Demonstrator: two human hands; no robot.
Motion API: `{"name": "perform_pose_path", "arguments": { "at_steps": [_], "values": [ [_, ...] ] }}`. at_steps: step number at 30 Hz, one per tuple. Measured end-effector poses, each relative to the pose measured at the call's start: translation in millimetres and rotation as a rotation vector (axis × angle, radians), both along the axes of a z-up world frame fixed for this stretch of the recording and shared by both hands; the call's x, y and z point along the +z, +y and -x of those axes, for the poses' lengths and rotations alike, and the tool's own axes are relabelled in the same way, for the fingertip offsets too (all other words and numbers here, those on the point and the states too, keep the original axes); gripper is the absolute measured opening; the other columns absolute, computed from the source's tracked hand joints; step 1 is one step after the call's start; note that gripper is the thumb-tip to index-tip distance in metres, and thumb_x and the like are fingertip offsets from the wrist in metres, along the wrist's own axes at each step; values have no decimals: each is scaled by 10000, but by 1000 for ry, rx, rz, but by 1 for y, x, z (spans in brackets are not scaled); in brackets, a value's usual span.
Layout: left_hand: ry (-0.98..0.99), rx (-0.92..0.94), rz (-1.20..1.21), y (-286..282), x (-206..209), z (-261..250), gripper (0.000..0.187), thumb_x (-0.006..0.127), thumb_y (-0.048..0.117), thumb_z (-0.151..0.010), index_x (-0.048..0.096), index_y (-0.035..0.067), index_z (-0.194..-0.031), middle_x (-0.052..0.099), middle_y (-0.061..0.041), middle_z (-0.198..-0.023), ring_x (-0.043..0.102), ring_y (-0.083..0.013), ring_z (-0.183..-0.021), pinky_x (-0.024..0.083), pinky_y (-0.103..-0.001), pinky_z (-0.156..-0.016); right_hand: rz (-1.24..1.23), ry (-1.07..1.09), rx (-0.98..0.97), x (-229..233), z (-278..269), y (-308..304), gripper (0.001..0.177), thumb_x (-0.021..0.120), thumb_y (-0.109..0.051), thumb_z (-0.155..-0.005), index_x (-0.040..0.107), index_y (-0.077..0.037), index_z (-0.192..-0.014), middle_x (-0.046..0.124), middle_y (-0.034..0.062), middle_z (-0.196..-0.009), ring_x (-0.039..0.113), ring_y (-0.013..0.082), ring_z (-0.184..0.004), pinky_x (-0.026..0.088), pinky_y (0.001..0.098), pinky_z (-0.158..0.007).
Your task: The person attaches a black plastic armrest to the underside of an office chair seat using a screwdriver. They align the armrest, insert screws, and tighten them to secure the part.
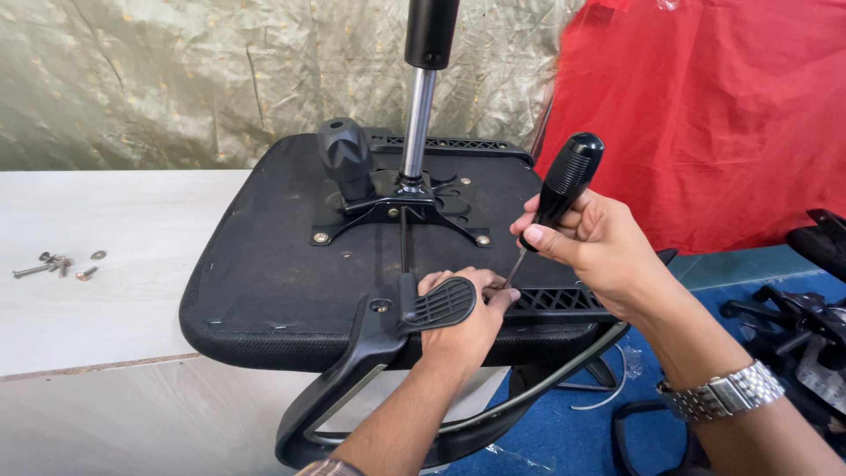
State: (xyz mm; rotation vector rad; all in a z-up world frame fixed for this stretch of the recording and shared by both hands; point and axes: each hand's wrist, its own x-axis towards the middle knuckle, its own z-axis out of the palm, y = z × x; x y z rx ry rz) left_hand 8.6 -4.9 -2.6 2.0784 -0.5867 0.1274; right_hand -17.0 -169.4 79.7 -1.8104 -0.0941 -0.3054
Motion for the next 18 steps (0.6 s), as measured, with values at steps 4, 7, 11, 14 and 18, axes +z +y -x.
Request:
{"name": "perform_pose_path", "arguments": {
  "at_steps": [4, 7, 11, 14, 18],
  "values": [
    [-43, 29, -16, -4, 0, 2, 230, 703, 309, -864, 806, 118, -938, 752, -84, -897, 637, -277, -998, 310, -430, -1095, 86, -29, -98, 0, 2, 3, 295, 755, 7, -856, 636, 15, -1126, 742, 99, -1038, 713, 136, -974, 587, 285, -898],
    [-72, 18, -30, -3, 2, 2, 209, 680, 266, -883, 810, 111, -937, 753, -94, -940, 629, -293, -1023, 309, -449, -1080, 184, -11, -219, 3, 3, 13, 338, 806, -7, -829, 631, 22, -1116, 738, 109, -1038, 695, 151, -968, 582, 306, -890],
    [-60, -6, -118, -1, 4, 1, 202, 653, 232, -915, 807, 120, -982, 744, -111, -987, 633, -308, -1043, 340, -455, -1055, 143, 4, -34, 8, 7, 18, 352, 689, 7, -862, 624, -33, -1205, 740, 55, -1121, 695, 111, -1053, 562, 281, -956],
    [11, 17, -85, 2, 8, 4, 221, 655, 258, -920, 818, 124, -985, 741, -113, -998, 600, -331, -1057, 335, -462, -1048, 89, -25, 60, 8, 7, 19, 360, 635, 37, -873, 604, -28, -1226, 737, 55, -1133, 704, 116, -1102, 554, 273, -1003],
    [-29, -1, -98, 4, 12, 7, 318, 678, 371, -888, 789, 98, -1008, 758, -109, -945, 643, -284, -1015, 303, -442, -1083, 90, -50, -14, 3, 7, 20, 297, 655, 52, -912, 601, 5, -1201, 737, 81, -1077, 695, 145, -1050, 561, 295, -966]
  ]
}}
